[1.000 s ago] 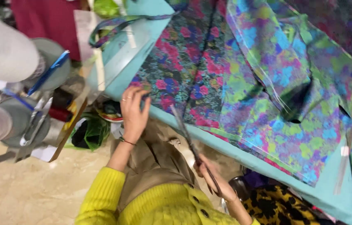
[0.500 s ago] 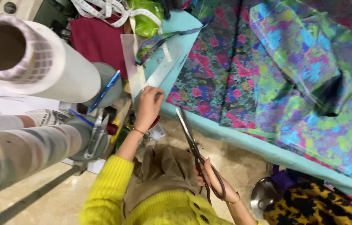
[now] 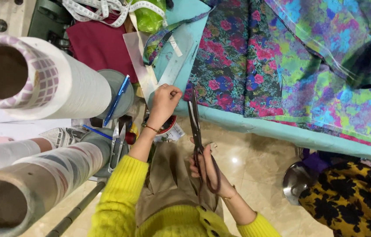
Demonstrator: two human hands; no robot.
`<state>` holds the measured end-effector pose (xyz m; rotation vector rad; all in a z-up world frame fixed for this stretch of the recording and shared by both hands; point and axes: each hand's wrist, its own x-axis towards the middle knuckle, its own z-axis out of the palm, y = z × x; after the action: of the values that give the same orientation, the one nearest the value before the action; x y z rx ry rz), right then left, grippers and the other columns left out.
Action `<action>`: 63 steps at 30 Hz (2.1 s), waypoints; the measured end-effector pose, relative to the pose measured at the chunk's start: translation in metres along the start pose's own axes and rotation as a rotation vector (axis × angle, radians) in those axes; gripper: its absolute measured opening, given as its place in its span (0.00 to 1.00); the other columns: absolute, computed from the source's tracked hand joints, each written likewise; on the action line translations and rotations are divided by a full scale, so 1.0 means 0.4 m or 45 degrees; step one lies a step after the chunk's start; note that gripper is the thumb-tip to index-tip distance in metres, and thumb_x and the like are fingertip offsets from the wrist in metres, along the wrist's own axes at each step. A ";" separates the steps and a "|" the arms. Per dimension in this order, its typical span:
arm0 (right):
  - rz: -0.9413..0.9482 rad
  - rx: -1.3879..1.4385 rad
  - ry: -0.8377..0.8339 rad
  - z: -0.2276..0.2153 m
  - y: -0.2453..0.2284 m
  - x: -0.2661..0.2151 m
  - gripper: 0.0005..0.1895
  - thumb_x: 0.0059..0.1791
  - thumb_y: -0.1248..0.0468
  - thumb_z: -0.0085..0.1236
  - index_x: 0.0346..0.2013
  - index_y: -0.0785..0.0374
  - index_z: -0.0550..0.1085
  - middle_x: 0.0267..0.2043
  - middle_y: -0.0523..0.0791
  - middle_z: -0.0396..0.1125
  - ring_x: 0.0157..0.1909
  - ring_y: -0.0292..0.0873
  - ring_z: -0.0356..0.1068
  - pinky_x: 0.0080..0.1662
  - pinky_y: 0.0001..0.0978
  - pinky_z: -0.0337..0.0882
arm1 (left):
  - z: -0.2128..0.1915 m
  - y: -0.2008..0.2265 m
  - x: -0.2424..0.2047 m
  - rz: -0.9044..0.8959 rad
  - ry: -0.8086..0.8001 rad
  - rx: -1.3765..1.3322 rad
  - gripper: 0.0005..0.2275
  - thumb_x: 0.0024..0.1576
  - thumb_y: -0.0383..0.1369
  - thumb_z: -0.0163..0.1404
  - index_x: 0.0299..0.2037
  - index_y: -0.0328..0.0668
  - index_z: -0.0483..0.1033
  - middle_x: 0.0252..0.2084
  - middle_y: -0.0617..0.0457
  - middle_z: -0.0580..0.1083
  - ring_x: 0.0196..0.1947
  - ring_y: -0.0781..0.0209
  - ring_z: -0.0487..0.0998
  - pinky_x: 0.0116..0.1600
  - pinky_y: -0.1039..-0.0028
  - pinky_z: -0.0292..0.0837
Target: The person cuts a large piece of colorful patterned fabric using shears on a light blue table. They measure sections with a ruler and chalk, cut along the marked lines, and then fold and stack the cut pieces.
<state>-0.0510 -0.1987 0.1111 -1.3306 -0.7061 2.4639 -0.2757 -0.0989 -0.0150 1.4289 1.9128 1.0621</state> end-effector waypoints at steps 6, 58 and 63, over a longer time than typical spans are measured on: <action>-0.124 0.128 0.099 0.065 0.079 0.091 0.39 0.54 0.29 0.23 0.49 0.61 0.63 0.34 0.41 0.52 0.28 0.33 0.53 0.28 0.19 0.53 | 0.001 0.000 -0.003 -0.114 -0.044 -0.082 0.03 0.56 0.31 0.59 0.33 0.42 0.82 0.28 0.49 0.73 0.36 0.47 0.78 0.41 0.62 0.76; -0.214 0.246 0.231 0.121 0.153 0.173 0.32 0.56 0.34 0.38 0.59 0.55 0.63 0.27 0.35 0.41 0.19 0.32 0.44 0.21 0.24 0.50 | -0.009 0.010 -0.005 -0.177 -0.135 -0.093 0.04 0.54 0.32 0.59 0.31 0.42 0.80 0.29 0.49 0.72 0.38 0.48 0.76 0.46 0.61 0.72; -0.126 0.265 0.272 0.128 0.108 0.193 0.29 0.55 0.33 0.40 0.57 0.49 0.65 0.27 0.36 0.44 0.20 0.32 0.47 0.22 0.24 0.52 | 0.002 -0.005 -0.005 -0.198 -0.160 -0.142 0.04 0.54 0.33 0.59 0.31 0.42 0.81 0.29 0.48 0.72 0.38 0.47 0.76 0.46 0.60 0.73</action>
<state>-0.1360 -0.2171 0.0572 -1.4138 -0.4399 2.2065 -0.2757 -0.1009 -0.0171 1.2346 1.8136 0.9673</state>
